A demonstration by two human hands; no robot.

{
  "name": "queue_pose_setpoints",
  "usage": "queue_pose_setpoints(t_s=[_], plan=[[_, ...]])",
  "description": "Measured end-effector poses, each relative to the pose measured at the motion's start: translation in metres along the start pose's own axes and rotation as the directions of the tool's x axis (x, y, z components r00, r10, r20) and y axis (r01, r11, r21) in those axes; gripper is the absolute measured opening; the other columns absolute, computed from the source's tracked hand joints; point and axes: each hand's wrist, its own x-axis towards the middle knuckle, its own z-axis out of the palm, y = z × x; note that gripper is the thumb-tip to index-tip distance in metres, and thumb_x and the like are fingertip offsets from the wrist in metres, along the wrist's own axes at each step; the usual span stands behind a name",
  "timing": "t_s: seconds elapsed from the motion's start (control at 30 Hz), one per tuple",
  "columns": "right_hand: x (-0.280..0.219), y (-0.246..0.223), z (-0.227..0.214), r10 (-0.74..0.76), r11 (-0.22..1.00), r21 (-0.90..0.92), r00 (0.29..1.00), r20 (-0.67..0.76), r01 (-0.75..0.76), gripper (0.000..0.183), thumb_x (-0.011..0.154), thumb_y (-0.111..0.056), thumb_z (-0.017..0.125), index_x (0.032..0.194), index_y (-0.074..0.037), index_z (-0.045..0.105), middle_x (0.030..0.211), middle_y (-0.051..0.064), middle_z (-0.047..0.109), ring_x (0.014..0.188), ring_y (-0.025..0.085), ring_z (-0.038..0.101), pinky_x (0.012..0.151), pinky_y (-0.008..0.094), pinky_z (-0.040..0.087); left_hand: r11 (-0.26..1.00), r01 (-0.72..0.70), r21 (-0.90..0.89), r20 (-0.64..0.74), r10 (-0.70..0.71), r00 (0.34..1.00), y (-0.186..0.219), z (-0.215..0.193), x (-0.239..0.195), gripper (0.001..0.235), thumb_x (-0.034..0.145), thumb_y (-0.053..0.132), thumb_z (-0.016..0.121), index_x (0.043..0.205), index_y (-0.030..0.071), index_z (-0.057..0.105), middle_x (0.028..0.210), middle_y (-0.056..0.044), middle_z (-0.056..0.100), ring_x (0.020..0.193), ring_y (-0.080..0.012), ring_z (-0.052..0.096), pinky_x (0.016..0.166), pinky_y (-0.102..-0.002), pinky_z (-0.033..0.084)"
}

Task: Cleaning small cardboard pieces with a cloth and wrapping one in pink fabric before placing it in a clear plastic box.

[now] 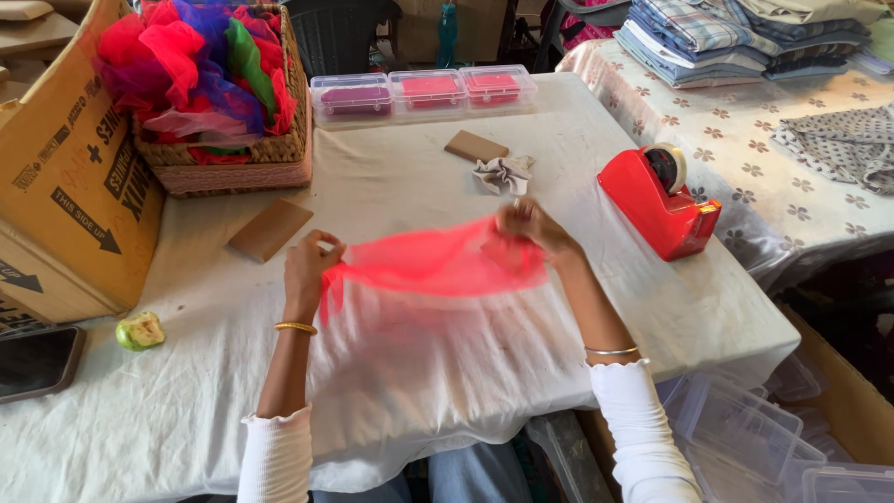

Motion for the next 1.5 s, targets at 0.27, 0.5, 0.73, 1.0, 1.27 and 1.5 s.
queue_pose_setpoints(t_s=[0.27,0.5,0.73,1.0,1.27,1.5], plan=[[-0.013,-0.035,0.018,0.039,0.947,0.144,0.548,0.836,-0.287,0.069,0.085,-0.053,0.083,0.118,0.006,0.074,0.107,0.021,0.078,0.076,0.023,0.079,0.056,0.023,0.053,0.946,-0.228,0.23,0.181,0.189,0.965,0.002,0.006,0.005,0.03,0.088,0.029,0.08,0.107,0.006,0.076,0.093,-0.008,0.078,0.082,-0.0181,0.072,0.072,-0.032,0.055],[-0.012,-0.075,0.091,0.339,0.91,-0.239,0.273,0.9,-0.34,0.064,0.075,-0.025,0.093,0.128,0.002,0.067,0.11,0.013,0.075,0.084,0.018,0.076,0.073,0.026,0.062,0.96,-0.268,-0.084,0.766,0.234,0.599,0.059,0.013,-0.02,0.048,0.07,0.021,0.091,0.113,0.009,0.075,0.088,-0.003,0.074,0.076,-0.0134,0.064,0.069,-0.031,0.055],[-0.026,-0.054,0.134,0.398,0.884,-0.459,0.376,0.837,0.086,0.063,0.065,-0.019,0.096,0.122,-0.008,0.071,0.086,0.004,0.064,0.07,0.009,0.056,0.062,0.023,0.046,0.946,-0.316,-0.072,0.824,0.235,0.515,0.019,0.03,-0.009,0.045,0.065,0.013,0.089,0.108,0.009,0.077,0.087,-0.001,0.077,0.079,-0.0102,0.069,0.071,-0.028,0.056],[-0.012,-0.015,0.112,0.154,0.894,-0.417,0.764,0.627,0.163,0.016,0.089,-0.021,0.082,0.098,-0.009,0.079,0.092,-0.001,0.073,0.076,0.007,0.064,0.067,0.023,0.052,0.952,-0.304,0.04,0.755,0.171,0.633,0.006,0.035,-0.003,0.021,0.089,0.019,0.073,0.106,0.009,0.079,0.08,-0.003,0.076,0.071,-0.012,0.067,0.067,-0.028,0.056],[0.003,0.007,0.087,0.209,0.958,-0.174,0.971,-0.118,-0.227,0.019,0.096,-0.021,0.068,0.105,-0.004,0.065,0.085,0.007,0.075,0.062,0.009,0.063,0.053,0.023,0.045,0.971,0.075,-0.225,0.682,0.102,0.724,0.033,0.007,-0.013,0.064,0.1,0.058,0.036,0.14,0.013,0.058,0.111,-0.008,0.079,0.097,-0.0191,0.077,0.082,-0.034,0.061],[0.007,0.013,0.08,0.069,0.9,-0.382,0.933,-0.354,-0.211,0.026,0.098,-0.024,0.068,0.107,0.001,0.063,0.08,0.011,0.077,0.057,0.012,0.068,0.054,0.027,0.052,0.997,-0.072,0.01,0.745,0.041,0.666,0.035,0.006,-0.012,0.059,0.08,0.017,0.08,0.135,0.011,0.062,0.104,-0.012,0.079,0.087,-0.0179,0.075,0.074,-0.033,0.059]])
